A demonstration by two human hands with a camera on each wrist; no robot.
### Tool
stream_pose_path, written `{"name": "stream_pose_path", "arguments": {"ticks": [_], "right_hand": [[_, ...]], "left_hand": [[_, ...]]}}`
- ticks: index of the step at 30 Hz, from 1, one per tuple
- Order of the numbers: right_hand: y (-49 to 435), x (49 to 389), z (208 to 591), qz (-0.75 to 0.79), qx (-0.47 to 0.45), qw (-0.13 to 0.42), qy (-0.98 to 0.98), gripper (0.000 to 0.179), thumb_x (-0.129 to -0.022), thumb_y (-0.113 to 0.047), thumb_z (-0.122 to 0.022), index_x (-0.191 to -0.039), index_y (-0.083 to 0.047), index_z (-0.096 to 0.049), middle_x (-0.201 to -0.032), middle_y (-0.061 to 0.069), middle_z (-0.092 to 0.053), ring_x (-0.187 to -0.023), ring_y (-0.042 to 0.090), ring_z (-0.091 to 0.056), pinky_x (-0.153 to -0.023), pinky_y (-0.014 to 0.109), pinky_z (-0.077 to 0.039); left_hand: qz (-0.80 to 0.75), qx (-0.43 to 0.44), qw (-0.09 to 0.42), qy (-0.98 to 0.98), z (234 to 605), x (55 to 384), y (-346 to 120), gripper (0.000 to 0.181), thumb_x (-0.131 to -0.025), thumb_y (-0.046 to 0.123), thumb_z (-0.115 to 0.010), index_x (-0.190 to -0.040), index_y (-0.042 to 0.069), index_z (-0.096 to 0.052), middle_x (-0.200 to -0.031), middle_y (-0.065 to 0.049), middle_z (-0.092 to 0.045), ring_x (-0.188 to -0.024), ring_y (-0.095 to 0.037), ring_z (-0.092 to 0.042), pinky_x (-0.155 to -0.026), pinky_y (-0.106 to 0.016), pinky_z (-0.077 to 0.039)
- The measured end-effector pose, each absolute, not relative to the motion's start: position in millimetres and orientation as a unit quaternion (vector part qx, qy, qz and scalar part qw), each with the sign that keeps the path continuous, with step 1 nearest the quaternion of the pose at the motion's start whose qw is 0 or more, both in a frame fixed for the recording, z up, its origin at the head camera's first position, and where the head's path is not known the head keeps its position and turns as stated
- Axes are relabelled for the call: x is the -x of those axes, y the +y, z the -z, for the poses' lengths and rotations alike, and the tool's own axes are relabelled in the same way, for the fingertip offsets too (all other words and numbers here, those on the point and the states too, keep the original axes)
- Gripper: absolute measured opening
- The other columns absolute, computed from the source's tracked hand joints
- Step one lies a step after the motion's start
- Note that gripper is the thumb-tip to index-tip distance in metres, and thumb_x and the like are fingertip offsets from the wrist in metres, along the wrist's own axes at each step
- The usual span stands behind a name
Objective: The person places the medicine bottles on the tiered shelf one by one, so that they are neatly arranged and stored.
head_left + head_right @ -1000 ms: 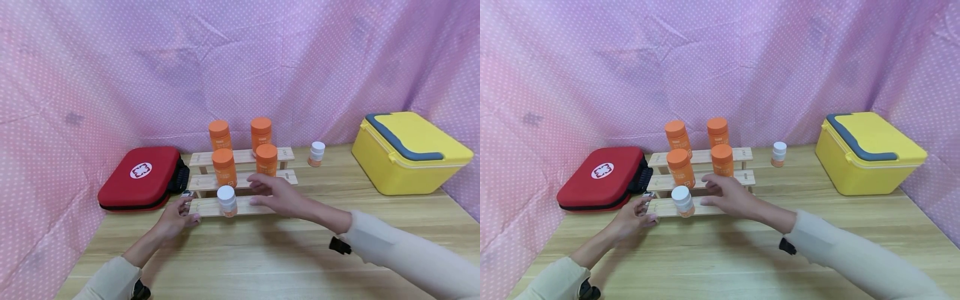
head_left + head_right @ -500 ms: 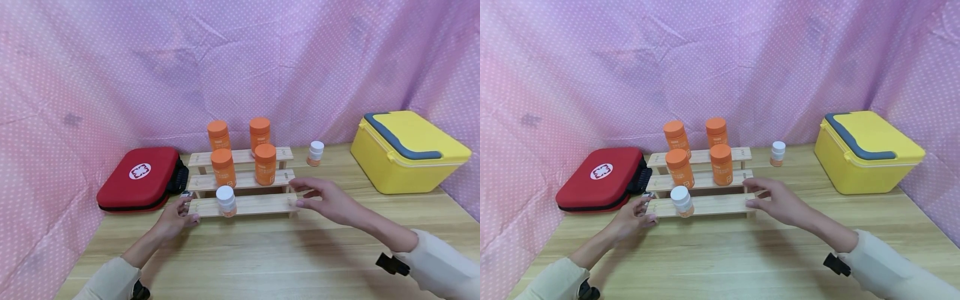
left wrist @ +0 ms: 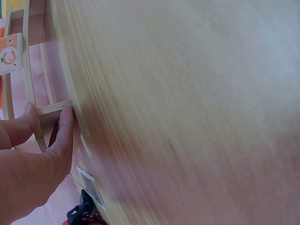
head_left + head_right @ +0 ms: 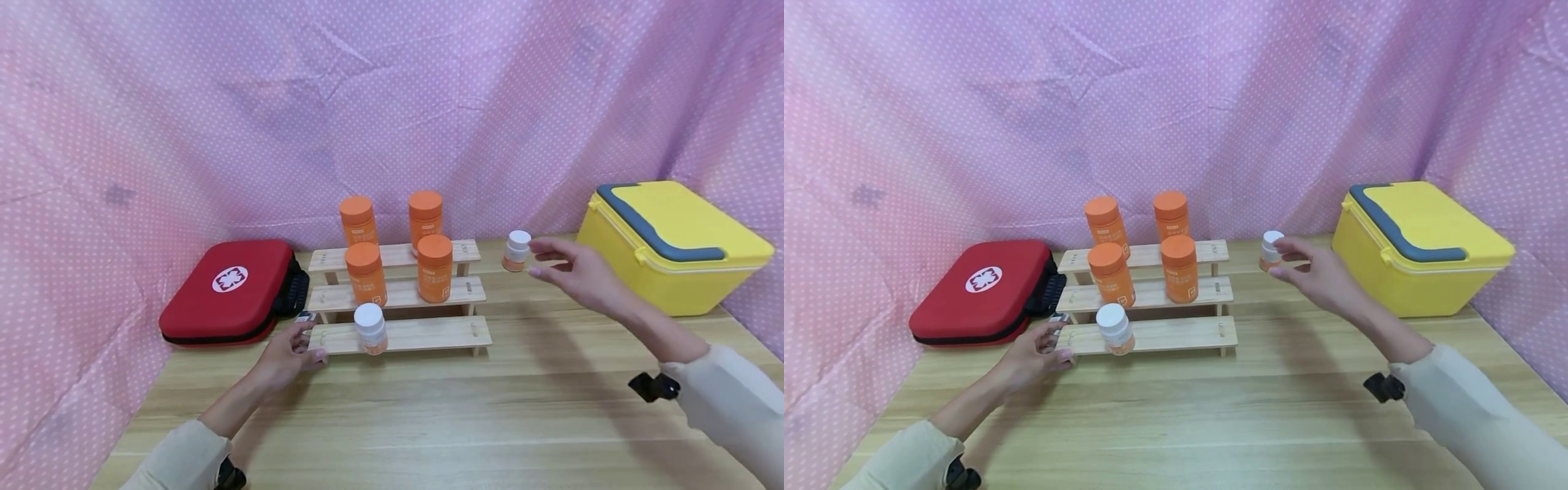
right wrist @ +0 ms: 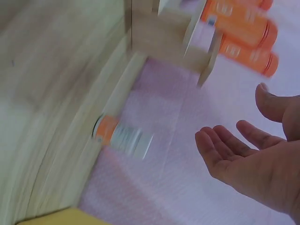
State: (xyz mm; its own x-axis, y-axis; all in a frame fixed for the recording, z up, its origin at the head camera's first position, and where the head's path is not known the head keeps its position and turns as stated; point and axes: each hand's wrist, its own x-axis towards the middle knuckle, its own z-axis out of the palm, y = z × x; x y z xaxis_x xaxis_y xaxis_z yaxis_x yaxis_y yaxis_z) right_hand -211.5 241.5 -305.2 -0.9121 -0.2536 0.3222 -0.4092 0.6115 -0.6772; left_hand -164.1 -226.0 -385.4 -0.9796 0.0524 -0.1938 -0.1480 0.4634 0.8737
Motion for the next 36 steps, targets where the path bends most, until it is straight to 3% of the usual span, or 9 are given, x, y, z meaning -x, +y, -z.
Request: {"name": "stream_pose_path", "arguments": {"ticks": [4,7,9,20,29,36], "right_hand": [[253.6,234.1,303.5,-0.391,-0.154,0.094,-0.903,0.050,-0.092,-0.017,-0.067,-0.133,0.005,-0.049,-0.128,0.028,-0.054,-0.115,0.042,-0.053,-0.088,0.029,-0.052],[259.1,251.3,302.5,-0.387,-0.127,0.081,-0.910,0.057,-0.093,-0.024,-0.065,-0.138,0.005,-0.044,-0.132,0.030,-0.050,-0.120,0.044,-0.049,-0.094,0.051,-0.047],[261.8,262.9,303.2,-0.385,-0.110,0.071,-0.913,0.062,-0.094,-0.028,-0.065,-0.141,0.003,-0.041,-0.135,0.030,-0.047,-0.123,0.045,-0.045,-0.097,0.056,-0.043],[266.2,312.9,327.4,-0.452,-0.083,-0.017,-0.888,0.076,-0.096,-0.031,-0.060,-0.149,0.005,-0.020,-0.144,0.033,-0.032,-0.131,0.049,-0.033,-0.107,0.061,-0.032],[264.0,327.1,346.7,-0.479,-0.078,-0.057,-0.872,0.072,-0.097,-0.021,-0.059,-0.148,0.010,-0.018,-0.146,0.036,-0.028,-0.135,0.049,-0.028,-0.110,0.058,-0.030],[261.9,332.9,356.7,-0.493,-0.086,-0.063,-0.864,0.068,-0.098,-0.016,-0.057,-0.148,0.009,-0.019,-0.143,0.035,-0.033,-0.132,0.045,-0.033,-0.109,0.055,-0.033]], "left_hand": [[-0.523,0.027,0.097,0.846,385.4,163.4,-225.5,0.065,-0.085,-0.001,-0.070,-0.142,-0.003,-0.038,-0.107,-0.020,-0.058,-0.086,-0.019,-0.058,-0.075,-0.032,-0.059],[-0.525,0.032,0.096,0.845,384.9,163.8,-225.0,0.065,-0.085,-0.001,-0.070,-0.142,-0.002,-0.038,-0.109,-0.019,-0.058,-0.087,-0.019,-0.058,-0.076,-0.032,-0.059],[-0.525,0.032,0.096,0.845,385.1,164.3,-225.0,0.065,-0.085,-0.001,-0.070,-0.142,-0.002,-0.038,-0.109,-0.020,-0.058,-0.088,-0.019,-0.058,-0.076,-0.032,-0.059],[-0.527,0.032,0.101,0.843,384.1,164.1,-224.9,0.065,-0.086,0.000,-0.069,-0.142,-0.002,-0.037,-0.111,-0.020,-0.059,-0.088,-0.019,-0.059,-0.077,-0.032,-0.059],[-0.547,0.032,0.096,0.831,383.7,163.0,-222.9,0.066,-0.086,-0.004,-0.068,-0.143,-0.004,-0.035,-0.116,-0.024,-0.054,-0.093,-0.020,-0.061,-0.078,-0.036,-0.058],[-0.545,0.034,0.098,0.832,384.2,163.4,-223.3,0.066,-0.086,-0.004,-0.068,-0.143,-0.004,-0.035,-0.116,-0.024,-0.054,-0.094,-0.021,-0.061,-0.078,-0.037,-0.058]]}}
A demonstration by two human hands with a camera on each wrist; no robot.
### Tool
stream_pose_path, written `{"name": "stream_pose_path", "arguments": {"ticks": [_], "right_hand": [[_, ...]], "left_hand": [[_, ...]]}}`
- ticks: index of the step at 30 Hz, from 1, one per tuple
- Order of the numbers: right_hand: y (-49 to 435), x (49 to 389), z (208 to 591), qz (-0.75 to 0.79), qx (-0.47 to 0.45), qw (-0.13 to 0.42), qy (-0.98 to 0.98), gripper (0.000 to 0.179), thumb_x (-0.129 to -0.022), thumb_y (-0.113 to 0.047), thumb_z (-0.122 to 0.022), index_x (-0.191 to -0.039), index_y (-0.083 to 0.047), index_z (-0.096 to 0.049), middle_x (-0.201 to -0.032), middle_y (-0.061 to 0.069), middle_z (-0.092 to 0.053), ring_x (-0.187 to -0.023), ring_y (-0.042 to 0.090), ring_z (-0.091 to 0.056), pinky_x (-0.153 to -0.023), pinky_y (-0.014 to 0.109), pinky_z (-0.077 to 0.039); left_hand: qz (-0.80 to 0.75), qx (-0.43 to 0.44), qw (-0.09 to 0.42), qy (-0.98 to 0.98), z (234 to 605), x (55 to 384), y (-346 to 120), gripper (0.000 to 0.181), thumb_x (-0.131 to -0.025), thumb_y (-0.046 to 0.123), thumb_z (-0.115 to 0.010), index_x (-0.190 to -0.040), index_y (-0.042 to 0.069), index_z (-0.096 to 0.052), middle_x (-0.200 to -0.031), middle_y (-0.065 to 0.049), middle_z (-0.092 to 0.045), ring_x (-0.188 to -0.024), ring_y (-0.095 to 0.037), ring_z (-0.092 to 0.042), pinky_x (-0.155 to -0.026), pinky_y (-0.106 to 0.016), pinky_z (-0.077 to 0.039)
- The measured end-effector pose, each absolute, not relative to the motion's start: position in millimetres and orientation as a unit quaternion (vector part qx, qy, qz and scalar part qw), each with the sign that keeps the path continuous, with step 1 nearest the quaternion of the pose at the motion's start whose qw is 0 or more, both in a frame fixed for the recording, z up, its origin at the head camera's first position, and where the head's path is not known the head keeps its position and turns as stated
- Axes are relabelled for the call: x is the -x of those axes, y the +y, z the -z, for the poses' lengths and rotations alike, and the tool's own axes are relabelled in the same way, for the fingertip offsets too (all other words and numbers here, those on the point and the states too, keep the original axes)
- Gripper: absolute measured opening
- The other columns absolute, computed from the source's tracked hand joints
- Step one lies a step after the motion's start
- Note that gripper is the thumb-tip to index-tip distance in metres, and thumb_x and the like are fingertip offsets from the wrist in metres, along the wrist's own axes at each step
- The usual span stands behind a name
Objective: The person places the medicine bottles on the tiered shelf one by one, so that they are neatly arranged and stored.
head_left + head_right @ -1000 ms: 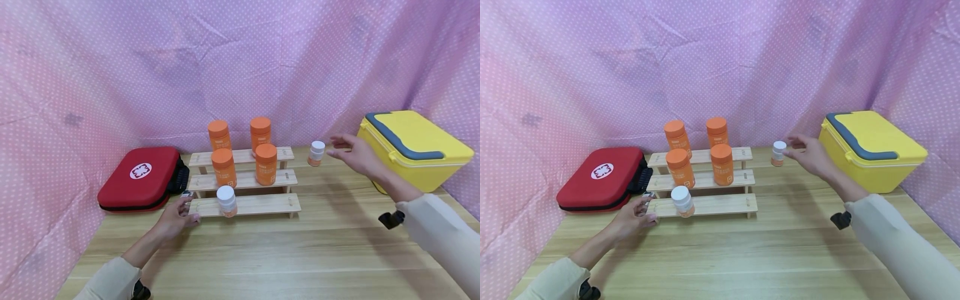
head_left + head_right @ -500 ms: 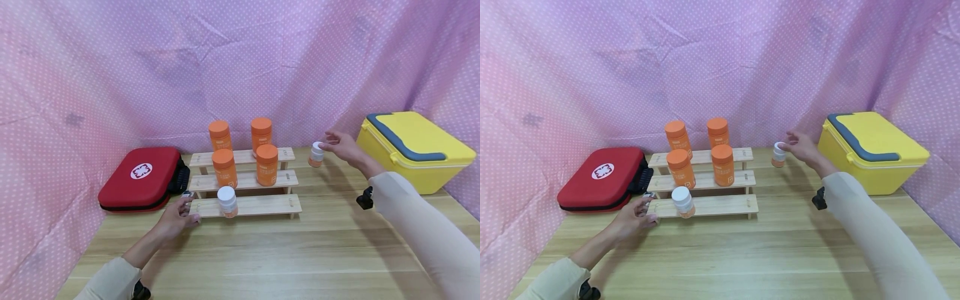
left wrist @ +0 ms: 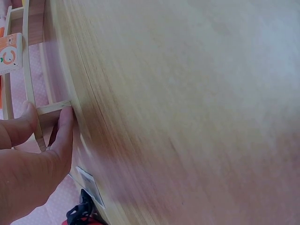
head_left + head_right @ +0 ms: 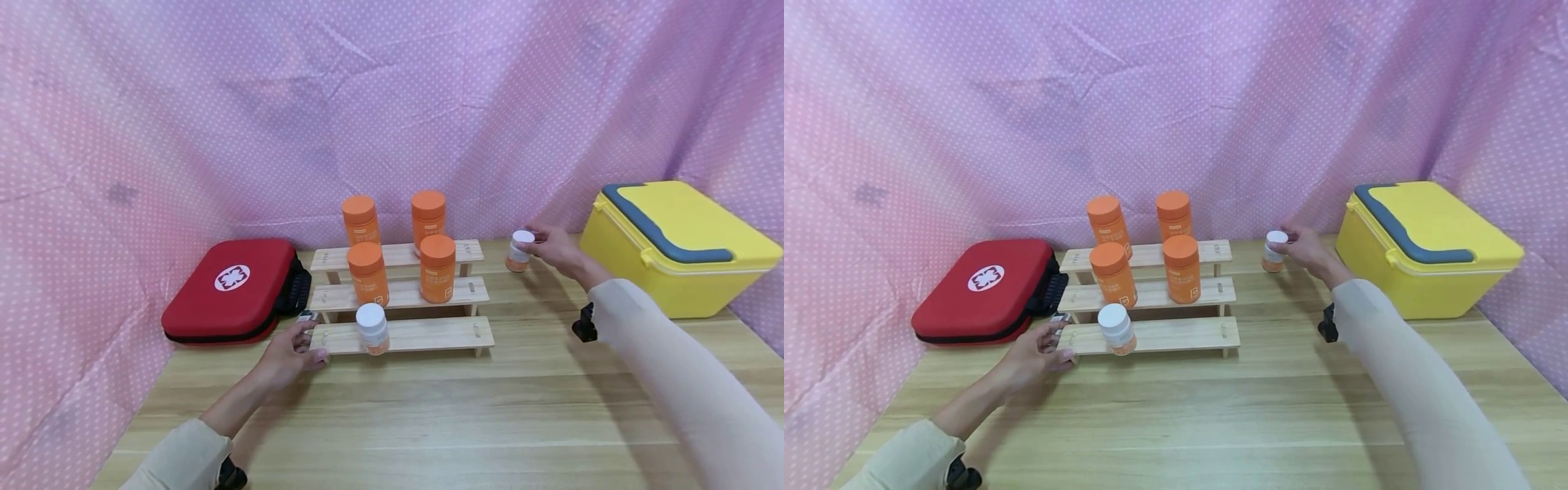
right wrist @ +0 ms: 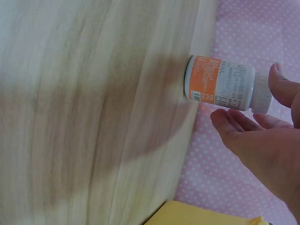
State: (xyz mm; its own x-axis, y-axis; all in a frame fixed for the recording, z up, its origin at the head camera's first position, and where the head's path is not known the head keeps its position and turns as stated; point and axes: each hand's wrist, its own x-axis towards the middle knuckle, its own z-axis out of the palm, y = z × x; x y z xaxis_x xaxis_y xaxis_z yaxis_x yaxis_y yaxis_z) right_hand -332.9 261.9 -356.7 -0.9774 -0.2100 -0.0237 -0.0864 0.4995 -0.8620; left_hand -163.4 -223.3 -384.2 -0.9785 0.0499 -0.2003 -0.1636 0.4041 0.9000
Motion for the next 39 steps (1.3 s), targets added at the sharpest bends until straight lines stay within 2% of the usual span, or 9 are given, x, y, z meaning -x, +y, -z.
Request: {"name": "stream_pose_path", "arguments": {"ticks": [3,5,10,15,20,25,29,36,39], "right_hand": [[262.4,332.6,357.7,0.493,0.089,0.055,0.863,0.067,-0.098,-0.015,-0.056,-0.148,0.009,-0.018,-0.142,0.035,-0.034,-0.130,0.044,-0.035,-0.108,0.054,-0.034],[262.4,332.7,358.1,0.492,0.092,0.049,0.865,0.063,-0.099,-0.015,-0.055,-0.147,0.010,-0.023,-0.139,0.035,-0.038,-0.126,0.042,-0.039,-0.106,0.052,-0.036],[262.3,334.7,360.4,0.475,0.096,0.028,0.874,0.049,-0.099,-0.013,-0.055,-0.140,0.010,-0.039,-0.131,0.033,-0.048,-0.117,0.034,-0.046,-0.094,0.030,-0.043],[262.7,333.5,361.2,0.466,0.099,0.020,0.879,0.046,-0.099,-0.011,-0.055,-0.137,0.011,-0.042,-0.129,0.033,-0.049,-0.116,0.034,-0.047,-0.084,0.016,-0.042],[262.4,330.2,361.1,0.463,0.107,0.007,0.880,0.042,-0.098,-0.010,-0.055,-0.132,0.013,-0.045,-0.125,0.032,-0.051,-0.109,0.029,-0.049,-0.078,0.011,-0.041],[263.1,324.0,360.4,0.436,0.128,-0.009,0.891,0.033,-0.097,-0.008,-0.056,-0.123,0.011,-0.051,-0.117,0.029,-0.054,-0.101,0.027,-0.050,-0.075,0.015,-0.042],[264.7,308.7,356.5,0.427,0.144,-0.013,0.893,0.032,-0.098,-0.007,-0.055,-0.125,0.010,-0.051,-0.117,0.027,-0.055,-0.101,0.024,-0.050,-0.076,0.014,-0.043],[269.8,270.7,346.9,0.430,0.196,-0.025,0.881,0.032,-0.095,-0.001,-0.057,-0.124,0.012,-0.052,-0.113,0.026,-0.058,-0.094,0.002,-0.053,-0.076,0.010,-0.045],[271.2,255.9,342.3,0.428,0.204,-0.022,0.880,0.035,-0.095,-0.003,-0.058,-0.127,0.010,-0.052,-0.114,0.025,-0.059,-0.095,0.000,-0.055,-0.077,0.010,-0.046]], "left_hand": [[-0.547,0.033,0.099,0.831,383.7,163.9,-222.7,0.066,-0.086,-0.004,-0.068,-0.143,-0.004,-0.036,-0.116,-0.024,-0.054,-0.095,-0.022,-0.061,-0.078,-0.037,-0.058],[-0.546,0.033,0.099,0.831,383.1,164.0,-222.4,0.066,-0.086,-0.003,-0.068,-0.143,-0.003,-0.036,-0.116,-0.025,-0.055,-0.095,-0.022,-0.061,-0.079,-0.037,-0.058],[-0.549,0.036,0.100,0.829,382.2,164.0,-222.2,0.067,-0.085,-0.004,-0.068,-0.143,-0.004,-0.035,-0.117,-0.025,-0.054,-0.096,-0.022,-0.061,-0.079,-0.037,-0.058],[-0.541,0.033,0.094,0.835,383.3,164.9,-222.4,0.067,-0.084,-0.003,-0.070,-0.142,-0.004,-0.036,-0.114,-0.024,-0.054,-0.093,-0.021,-0.060,-0.078,-0.036,-0.058],[-0.525,0.033,0.093,0.845,383.0,165.1,-222.6,0.067,-0.084,0.000,-0.071,-0.142,-0.003,-0.037,-0.113,-0.022,-0.055,-0.092,-0.020,-0.061,-0.077,-0.034,-0.059],[-0.487,0.037,0.090,0.868,383.1,165.3,-224.1,0.067,-0.084,0.008,-0.073,-0.142,0.001,-0.040,-0.115,-0.020,-0.057,-0.094,-0.022,-0.058,-0.078,-0.029,-0.057],[-0.469,0.034,0.089,0.878,383.3,165.0,-225.2,0.067,-0.084,0.012,-0.074,-0.142,0.001,-0.041,-0.116,-0.019,-0.059,-0.096,-0.023,-0.057,-0.079,-0.028,-0.056],[-0.476,0.030,0.088,0.875,382.4,164.8,-224.8,0.066,-0.085,0.010,-0.073,-0.142,0.001,-0.041,-0.115,-0.019,-0.061,-0.095,-0.022,-0.058,-0.078,-0.028,-0.057],[-0.477,0.033,0.091,0.874,382.6,164.2,-225.2,0.067,-0.085,0.009,-0.073,-0.142,0.000,-0.040,-0.114,-0.020,-0.060,-0.095,-0.022,-0.058,-0.078,-0.029,-0.057]]}}
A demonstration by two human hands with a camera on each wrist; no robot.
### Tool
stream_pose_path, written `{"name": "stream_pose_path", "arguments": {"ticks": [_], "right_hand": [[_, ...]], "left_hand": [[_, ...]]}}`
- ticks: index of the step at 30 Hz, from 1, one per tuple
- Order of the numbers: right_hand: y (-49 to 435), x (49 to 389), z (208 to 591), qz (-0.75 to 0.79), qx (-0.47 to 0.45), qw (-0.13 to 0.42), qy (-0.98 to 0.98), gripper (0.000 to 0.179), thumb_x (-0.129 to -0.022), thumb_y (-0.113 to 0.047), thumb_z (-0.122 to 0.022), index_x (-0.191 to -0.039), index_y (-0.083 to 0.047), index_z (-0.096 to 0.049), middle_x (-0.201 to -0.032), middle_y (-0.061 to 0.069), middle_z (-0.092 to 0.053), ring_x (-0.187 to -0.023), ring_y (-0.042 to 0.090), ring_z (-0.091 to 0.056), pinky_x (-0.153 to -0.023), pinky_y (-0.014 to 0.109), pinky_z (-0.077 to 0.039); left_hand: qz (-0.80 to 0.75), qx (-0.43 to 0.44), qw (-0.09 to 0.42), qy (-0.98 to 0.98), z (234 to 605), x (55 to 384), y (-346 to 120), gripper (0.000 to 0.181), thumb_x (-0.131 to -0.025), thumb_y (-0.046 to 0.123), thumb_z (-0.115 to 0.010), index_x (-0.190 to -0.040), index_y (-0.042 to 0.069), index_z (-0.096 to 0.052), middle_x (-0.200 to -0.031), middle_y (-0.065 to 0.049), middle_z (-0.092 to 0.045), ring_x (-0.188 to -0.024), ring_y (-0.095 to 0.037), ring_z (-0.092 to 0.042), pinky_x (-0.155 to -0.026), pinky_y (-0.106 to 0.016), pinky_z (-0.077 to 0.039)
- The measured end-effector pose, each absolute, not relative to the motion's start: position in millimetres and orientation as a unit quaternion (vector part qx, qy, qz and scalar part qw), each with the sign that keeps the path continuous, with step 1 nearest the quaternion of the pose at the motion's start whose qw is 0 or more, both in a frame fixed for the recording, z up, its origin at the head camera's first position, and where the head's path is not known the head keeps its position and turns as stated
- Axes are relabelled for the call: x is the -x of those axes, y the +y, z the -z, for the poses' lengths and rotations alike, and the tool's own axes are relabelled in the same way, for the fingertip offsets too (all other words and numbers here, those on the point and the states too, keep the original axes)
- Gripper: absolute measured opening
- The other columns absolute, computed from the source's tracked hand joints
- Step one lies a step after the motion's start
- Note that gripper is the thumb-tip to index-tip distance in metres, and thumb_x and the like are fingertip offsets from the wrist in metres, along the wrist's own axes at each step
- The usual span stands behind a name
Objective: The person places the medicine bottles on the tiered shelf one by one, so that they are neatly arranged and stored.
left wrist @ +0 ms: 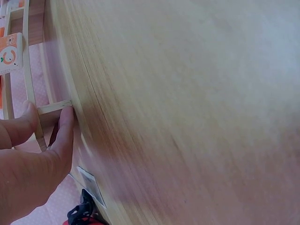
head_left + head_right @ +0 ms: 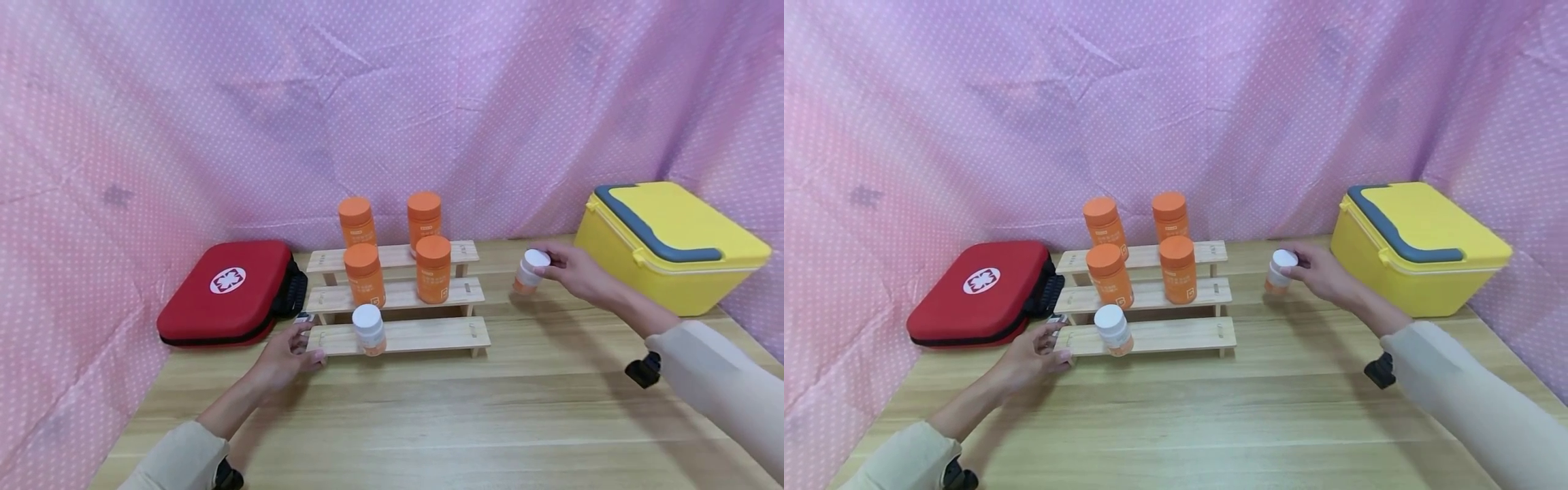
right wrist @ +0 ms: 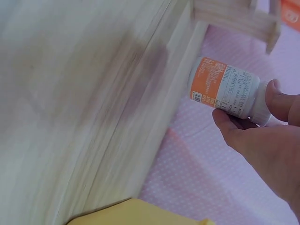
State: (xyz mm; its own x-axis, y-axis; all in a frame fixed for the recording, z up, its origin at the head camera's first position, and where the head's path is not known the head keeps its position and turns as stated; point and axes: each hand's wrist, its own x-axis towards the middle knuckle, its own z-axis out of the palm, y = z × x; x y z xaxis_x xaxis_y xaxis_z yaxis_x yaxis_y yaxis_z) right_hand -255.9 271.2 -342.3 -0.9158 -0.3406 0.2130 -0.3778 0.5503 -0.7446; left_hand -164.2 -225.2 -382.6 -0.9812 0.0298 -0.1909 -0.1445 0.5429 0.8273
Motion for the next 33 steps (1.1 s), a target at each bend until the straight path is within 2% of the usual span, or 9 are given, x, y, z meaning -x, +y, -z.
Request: {"name": "stream_pose_path", "arguments": {"ticks": [7,18,25,33], "right_hand": [[269.2,221.2,331.2,-0.418,-0.220,0.011,-0.881,0.037,-0.094,-0.004,-0.060,-0.129,0.004,-0.053,-0.118,0.019,-0.060,-0.098,-0.002,-0.055,-0.079,0.011,-0.048],[253.3,185.0,312.0,-0.454,-0.252,-0.021,-0.855,0.036,-0.093,-0.001,-0.060,-0.129,0.002,-0.053,-0.115,0.017,-0.061,-0.098,0.003,-0.059,-0.080,0.020,-0.054],[228.7,173.8,301.0,-0.453,-0.298,-0.034,-0.839,0.035,-0.092,-0.001,-0.061,-0.127,-0.002,-0.056,-0.111,0.013,-0.062,-0.097,0.012,-0.061,-0.079,0.023,-0.055],[181.6,178.2,304.4,-0.448,-0.310,-0.053,-0.837,0.040,-0.090,-0.002,-0.064,-0.129,-0.002,-0.056,-0.111,0.009,-0.062,-0.098,0.022,-0.059,-0.082,0.026,-0.054]], "left_hand": [[-0.477,0.038,0.094,0.873,383.5,164.0,-225.2,0.067,-0.085,0.010,-0.073,-0.143,0.002,-0.040,-0.114,-0.019,-0.059,-0.096,-0.023,-0.056,-0.078,-0.028,-0.057],[-0.496,0.045,0.096,0.862,383.5,163.0,-225.0,0.069,-0.084,0.005,-0.072,-0.144,0.002,-0.038,-0.114,-0.020,-0.054,-0.095,-0.023,-0.054,-0.077,-0.031,-0.058],[-0.493,0.042,0.091,0.864,384.2,162.7,-225.3,0.068,-0.085,0.005,-0.072,-0.143,0.001,-0.039,-0.113,-0.020,-0.056,-0.094,-0.023,-0.055,-0.075,-0.027,-0.057],[-0.502,0.035,0.091,0.860,384.6,163.9,-226.2,0.068,-0.084,0.005,-0.072,-0.143,0.000,-0.039,-0.113,-0.021,-0.056,-0.094,-0.022,-0.056,-0.075,-0.027,-0.057]]}}
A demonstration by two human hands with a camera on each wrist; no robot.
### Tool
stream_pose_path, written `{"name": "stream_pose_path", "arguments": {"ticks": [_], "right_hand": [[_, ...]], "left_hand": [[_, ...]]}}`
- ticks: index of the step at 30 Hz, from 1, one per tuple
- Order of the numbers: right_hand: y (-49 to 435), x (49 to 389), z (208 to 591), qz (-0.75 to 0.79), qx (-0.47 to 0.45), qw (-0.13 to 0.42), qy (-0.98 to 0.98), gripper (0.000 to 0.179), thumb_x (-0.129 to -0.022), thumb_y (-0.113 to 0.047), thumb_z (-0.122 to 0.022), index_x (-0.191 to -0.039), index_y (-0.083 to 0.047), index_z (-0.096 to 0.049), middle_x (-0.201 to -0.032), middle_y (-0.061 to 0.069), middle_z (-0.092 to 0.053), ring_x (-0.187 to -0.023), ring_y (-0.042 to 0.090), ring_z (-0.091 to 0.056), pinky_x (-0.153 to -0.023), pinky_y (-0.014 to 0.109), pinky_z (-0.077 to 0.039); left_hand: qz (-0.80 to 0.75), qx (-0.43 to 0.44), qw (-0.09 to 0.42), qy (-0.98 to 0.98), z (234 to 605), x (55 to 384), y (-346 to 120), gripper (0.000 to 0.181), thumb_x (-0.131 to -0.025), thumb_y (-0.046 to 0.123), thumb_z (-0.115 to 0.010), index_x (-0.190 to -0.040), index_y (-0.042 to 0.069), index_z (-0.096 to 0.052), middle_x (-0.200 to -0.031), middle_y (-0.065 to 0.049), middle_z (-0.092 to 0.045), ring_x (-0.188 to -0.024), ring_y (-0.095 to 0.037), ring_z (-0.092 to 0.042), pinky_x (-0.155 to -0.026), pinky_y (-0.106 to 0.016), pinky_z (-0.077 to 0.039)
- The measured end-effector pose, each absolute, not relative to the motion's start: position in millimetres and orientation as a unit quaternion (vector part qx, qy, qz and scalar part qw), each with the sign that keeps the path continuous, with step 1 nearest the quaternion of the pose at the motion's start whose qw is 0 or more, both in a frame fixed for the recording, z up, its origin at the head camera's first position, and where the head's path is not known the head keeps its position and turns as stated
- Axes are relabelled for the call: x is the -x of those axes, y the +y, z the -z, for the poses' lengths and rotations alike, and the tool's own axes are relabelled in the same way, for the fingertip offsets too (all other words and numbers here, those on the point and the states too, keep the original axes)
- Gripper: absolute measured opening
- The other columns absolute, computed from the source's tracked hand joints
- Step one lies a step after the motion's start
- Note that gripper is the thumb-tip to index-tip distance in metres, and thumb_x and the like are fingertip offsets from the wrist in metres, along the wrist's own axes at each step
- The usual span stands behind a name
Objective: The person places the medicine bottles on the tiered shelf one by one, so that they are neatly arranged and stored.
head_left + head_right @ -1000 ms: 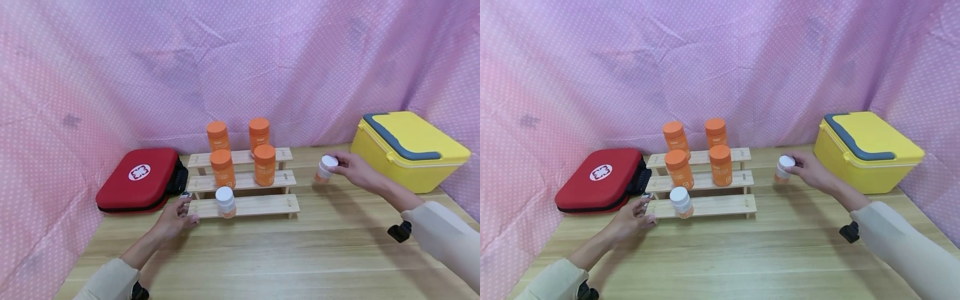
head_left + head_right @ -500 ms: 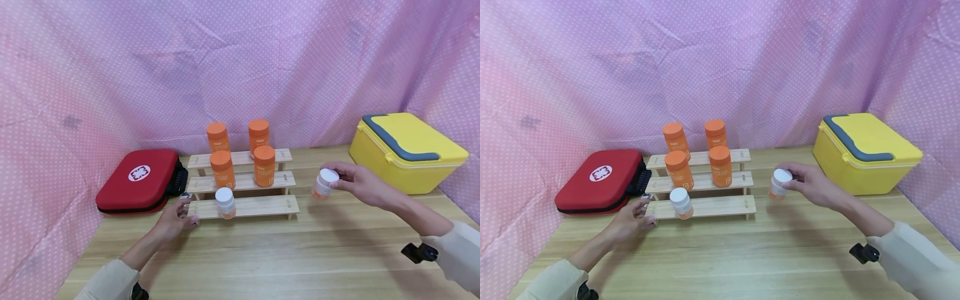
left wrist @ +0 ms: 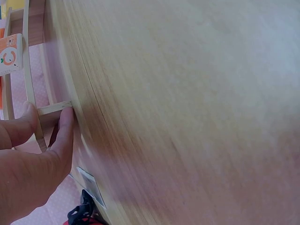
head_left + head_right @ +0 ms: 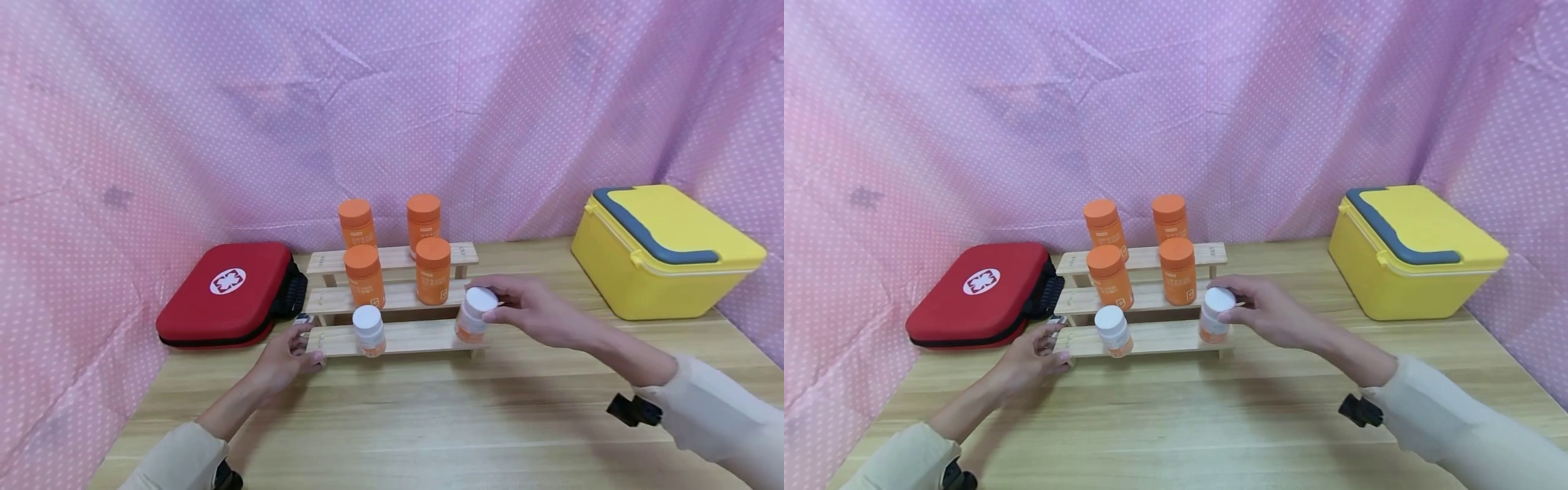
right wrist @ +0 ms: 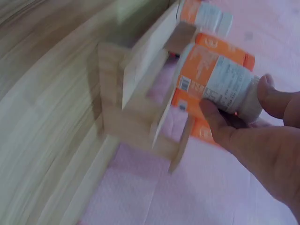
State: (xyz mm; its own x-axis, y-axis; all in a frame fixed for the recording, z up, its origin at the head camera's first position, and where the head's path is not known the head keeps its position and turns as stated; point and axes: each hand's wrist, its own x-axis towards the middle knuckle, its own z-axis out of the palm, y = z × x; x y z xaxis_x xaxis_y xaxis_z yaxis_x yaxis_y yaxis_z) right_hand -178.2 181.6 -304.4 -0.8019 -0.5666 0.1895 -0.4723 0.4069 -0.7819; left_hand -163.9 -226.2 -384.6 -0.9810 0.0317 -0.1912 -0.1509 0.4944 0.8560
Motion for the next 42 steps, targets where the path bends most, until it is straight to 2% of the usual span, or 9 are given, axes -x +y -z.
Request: {"name": "stream_pose_path", "arguments": {"ticks": [8,14,22,29,42], "right_hand": [[144.6,188.1,319.1,0.465,0.323,0.052,0.823,0.036,-0.087,0.003,-0.066,-0.122,0.001,-0.059,-0.108,0.011,-0.062,-0.097,0.022,-0.058,-0.085,0.035,-0.053],[131.1,189.3,324.9,0.469,0.324,0.060,0.820,0.032,-0.085,0.004,-0.068,-0.116,0.001,-0.061,-0.106,0.012,-0.061,-0.094,0.021,-0.059,-0.082,0.032,-0.054],[125.8,189.8,326.9,0.462,0.316,0.078,0.825,0.032,-0.084,0.002,-0.070,-0.115,0.001,-0.061,-0.103,0.011,-0.061,-0.090,0.019,-0.059,-0.080,0.031,-0.053],[125.2,190.3,328.2,0.456,0.325,0.081,0.824,0.031,-0.086,-0.001,-0.070,-0.116,0.000,-0.061,-0.104,0.010,-0.060,-0.091,0.018,-0.058,-0.080,0.030,-0.053],[126.9,190.6,328.4,0.464,0.324,0.093,0.819,0.034,-0.086,-0.006,-0.071,-0.118,-0.001,-0.060,-0.106,0.011,-0.060,-0.092,0.019,-0.059,-0.082,0.034,-0.053]], "left_hand": [[-0.497,0.036,0.092,0.862,383.7,164.4,-226.1,0.068,-0.085,0.006,-0.072,-0.143,0.001,-0.039,-0.115,-0.020,-0.057,-0.094,-0.022,-0.057,-0.077,-0.030,-0.058],[-0.500,0.038,0.095,0.860,383.7,163.1,-225.9,0.068,-0.085,0.007,-0.072,-0.143,0.001,-0.038,-0.117,-0.021,-0.057,-0.096,-0.023,-0.058,-0.079,-0.031,-0.058],[-0.513,0.037,0.097,0.852,383.5,162.4,-225.7,0.069,-0.085,0.003,-0.071,-0.144,0.000,-0.037,-0.117,-0.022,-0.057,-0.094,-0.022,-0.059,-0.078,-0.032,-0.058],[-0.495,0.040,0.093,0.863,383.6,161.9,-226.7,0.068,-0.085,0.007,-0.073,-0.143,0.001,-0.039,-0.116,-0.020,-0.057,-0.095,-0.022,-0.057,-0.076,-0.027,-0.057],[-0.507,0.040,0.097,0.855,383.9,161.5,-226.5,0.069,-0.085,0.004,-0.072,-0.144,0.001,-0.037,-0.117,-0.022,-0.057,-0.095,-0.023,-0.058,-0.078,-0.032,-0.058]]}}
